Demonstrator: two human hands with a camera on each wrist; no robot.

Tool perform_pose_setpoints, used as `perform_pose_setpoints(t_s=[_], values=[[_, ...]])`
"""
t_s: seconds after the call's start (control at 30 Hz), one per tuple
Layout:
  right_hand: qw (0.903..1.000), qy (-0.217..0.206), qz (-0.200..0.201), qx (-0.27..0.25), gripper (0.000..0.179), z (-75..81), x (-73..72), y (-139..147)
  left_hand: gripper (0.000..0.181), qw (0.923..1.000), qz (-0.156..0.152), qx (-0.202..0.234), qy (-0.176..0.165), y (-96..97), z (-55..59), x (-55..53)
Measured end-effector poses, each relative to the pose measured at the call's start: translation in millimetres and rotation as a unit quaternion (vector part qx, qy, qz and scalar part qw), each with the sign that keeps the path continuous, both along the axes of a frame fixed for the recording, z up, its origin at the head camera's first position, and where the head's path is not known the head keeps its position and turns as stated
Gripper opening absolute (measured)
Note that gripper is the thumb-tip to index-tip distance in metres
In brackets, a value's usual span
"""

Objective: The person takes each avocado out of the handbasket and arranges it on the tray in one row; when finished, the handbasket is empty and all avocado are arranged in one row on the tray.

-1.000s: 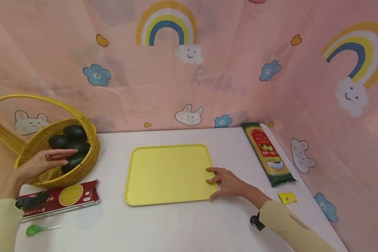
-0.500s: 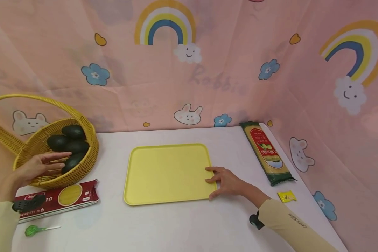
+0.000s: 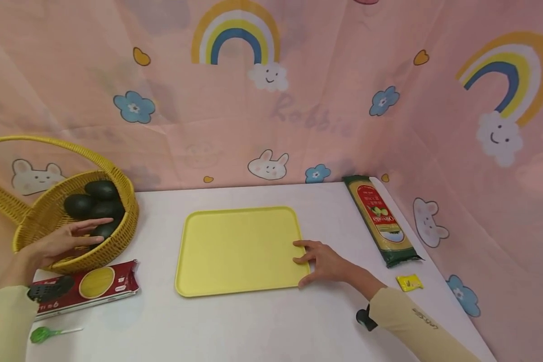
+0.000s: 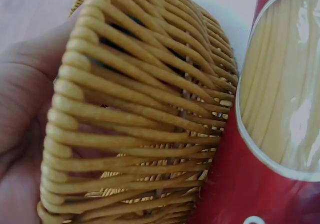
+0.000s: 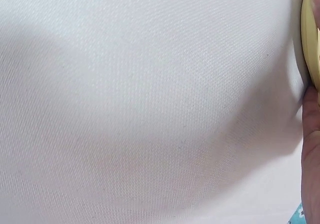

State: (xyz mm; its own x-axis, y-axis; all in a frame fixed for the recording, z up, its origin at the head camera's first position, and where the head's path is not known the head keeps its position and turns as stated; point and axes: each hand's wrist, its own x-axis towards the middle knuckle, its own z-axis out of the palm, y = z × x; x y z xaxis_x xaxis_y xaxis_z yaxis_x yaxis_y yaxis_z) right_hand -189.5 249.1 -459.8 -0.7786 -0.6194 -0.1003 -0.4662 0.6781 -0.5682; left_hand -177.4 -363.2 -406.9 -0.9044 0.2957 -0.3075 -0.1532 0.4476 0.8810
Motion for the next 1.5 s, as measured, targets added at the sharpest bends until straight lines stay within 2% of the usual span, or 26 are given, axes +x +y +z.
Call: perform_pose_setpoints(t_s=[0.23,0.4,0.6,0.77,0.83,0.9,1.07,1.17,1.3,1.5], values=[[1.0000,0.001,0.001,-0.003,0.064,-1.8,-0.8,1,0.053,0.9994,-0.014,-0.030,0.014,0.1,0.9,2.3],[1.0000,-0.002,-0.001,-0.003,0.064,-0.7,-0.5,1,0.052,1.0000,0.006,0.004,0.001,-0.2,0.6,2.8],[1.0000,-0.003,-0.003,0.000,0.064,-0.4,-0.1,0,0.048,0.9973,0.043,0.049,-0.035,-4.1,4.5,4.2],[1.0000,-0.002,-0.006,0.004,0.065,-0.6,-0.2,0,0.047,0.9938,0.051,0.086,-0.048,-8.4,6.1,7.8],[1.0000,-0.001,-0.006,0.006,0.065,-0.9,-0.2,0,0.046,0.9909,0.058,0.110,-0.052,-10.9,6.5,10.9],[0.9999,0.001,-0.006,0.009,0.065,-1.1,0.0,0,0.046,0.9844,0.080,0.144,-0.063,-13.3,6.7,13.6],[1.0000,0.003,-0.004,0.008,0.064,-0.9,-0.1,0,0.045,0.9614,0.116,0.234,-0.085,-19.7,8.5,20.5],[1.0000,0.003,-0.004,0.006,0.064,-0.7,-0.5,0,0.046,0.9531,0.112,0.267,-0.087,-23.4,10.2,24.8],[0.9999,0.006,-0.005,0.011,0.065,-1.3,-1.1,0,0.048,0.9474,0.104,0.290,-0.088,-26.5,11.8,29.1],[0.9999,0.011,-0.002,0.009,0.065,-1.5,-0.6,0,0.047,0.9420,0.109,0.306,-0.086,-27.2,12.7,34.1]])
